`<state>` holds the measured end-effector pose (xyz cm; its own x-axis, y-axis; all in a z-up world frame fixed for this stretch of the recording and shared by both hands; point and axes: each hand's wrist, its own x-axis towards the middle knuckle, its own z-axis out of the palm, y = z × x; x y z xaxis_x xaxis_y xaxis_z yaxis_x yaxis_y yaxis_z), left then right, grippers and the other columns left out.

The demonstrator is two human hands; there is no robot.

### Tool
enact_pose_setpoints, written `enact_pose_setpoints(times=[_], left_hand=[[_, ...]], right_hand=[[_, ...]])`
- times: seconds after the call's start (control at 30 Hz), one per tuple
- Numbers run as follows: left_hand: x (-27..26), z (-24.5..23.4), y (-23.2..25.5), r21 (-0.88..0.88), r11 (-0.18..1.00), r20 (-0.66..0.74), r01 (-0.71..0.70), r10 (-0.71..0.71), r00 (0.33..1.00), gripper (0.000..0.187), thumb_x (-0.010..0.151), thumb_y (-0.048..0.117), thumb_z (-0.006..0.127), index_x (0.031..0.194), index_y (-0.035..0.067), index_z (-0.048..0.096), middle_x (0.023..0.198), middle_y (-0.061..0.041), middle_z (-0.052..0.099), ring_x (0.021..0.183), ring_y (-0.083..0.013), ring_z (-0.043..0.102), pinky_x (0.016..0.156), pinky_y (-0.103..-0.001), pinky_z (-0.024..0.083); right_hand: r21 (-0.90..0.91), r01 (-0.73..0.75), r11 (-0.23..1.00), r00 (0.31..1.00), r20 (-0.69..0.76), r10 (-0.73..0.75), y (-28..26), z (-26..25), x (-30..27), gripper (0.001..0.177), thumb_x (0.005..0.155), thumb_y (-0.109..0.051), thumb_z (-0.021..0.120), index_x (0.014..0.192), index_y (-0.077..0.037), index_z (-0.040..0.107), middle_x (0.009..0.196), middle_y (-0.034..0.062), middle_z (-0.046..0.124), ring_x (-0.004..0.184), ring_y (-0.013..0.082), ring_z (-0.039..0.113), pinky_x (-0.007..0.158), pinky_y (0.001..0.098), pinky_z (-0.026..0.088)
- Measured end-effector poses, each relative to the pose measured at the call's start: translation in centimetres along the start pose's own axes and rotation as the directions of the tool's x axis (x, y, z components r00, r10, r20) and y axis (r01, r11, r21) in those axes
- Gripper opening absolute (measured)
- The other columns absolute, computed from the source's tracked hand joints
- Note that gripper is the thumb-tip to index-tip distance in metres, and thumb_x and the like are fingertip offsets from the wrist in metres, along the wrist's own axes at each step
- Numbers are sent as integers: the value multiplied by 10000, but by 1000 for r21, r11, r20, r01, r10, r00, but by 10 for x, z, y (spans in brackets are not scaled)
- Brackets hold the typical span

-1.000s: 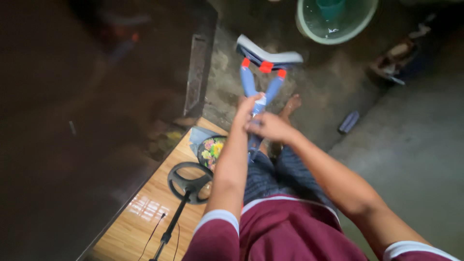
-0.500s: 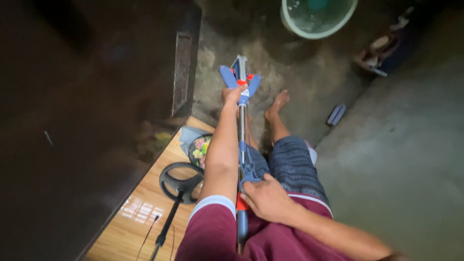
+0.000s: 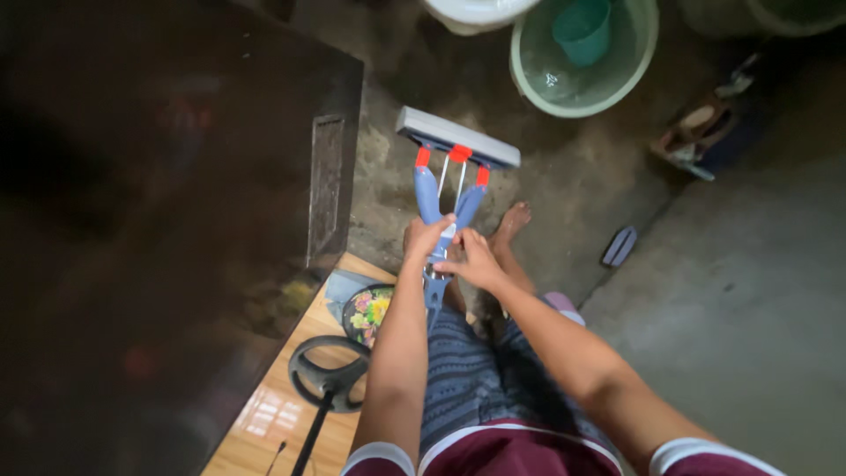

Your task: The person wets a mop head by pouring water from a blue cup, then wipes the floor in a room while moving around a fan, a basket, and a bed.

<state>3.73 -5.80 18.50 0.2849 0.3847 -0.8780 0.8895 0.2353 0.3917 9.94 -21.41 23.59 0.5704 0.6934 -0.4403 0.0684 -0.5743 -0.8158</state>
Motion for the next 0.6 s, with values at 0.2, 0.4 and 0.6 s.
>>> enact_pose_setpoints(times=[0.2,0.4,0.6], left_hand=[[49,5,-2,80,985,-98,-154,161,982,565,729,501,825,1051,44,743,885,-157,771,851,-300,777,752,-440,578],[109,-6,-10,391,897,-217,-206,307,927,625,727,520,827,1182,111,703,985,-209,757,929,-419,717,791,-507,555],[170,-8,-42,587,789,-172,-183,343,924,597,757,472,835,1185,101,649,1014,-233,734,961,-445,695,815,-535,543]], right_hand=[[105,-119,987,895,-419,152,118,-30,103,204,921,-271,726,859,-79,697,797,29,714,733,177,680,676,362,542],[713,-213,669,604,-442,663,293,-199,309,746,947,-622,716,1130,88,580,803,109,607,569,188,567,485,348,459],[774,-439,457,478,-229,848,380,-228,412,395,918,-318,592,1194,-34,593,826,125,667,592,266,651,464,410,508]])
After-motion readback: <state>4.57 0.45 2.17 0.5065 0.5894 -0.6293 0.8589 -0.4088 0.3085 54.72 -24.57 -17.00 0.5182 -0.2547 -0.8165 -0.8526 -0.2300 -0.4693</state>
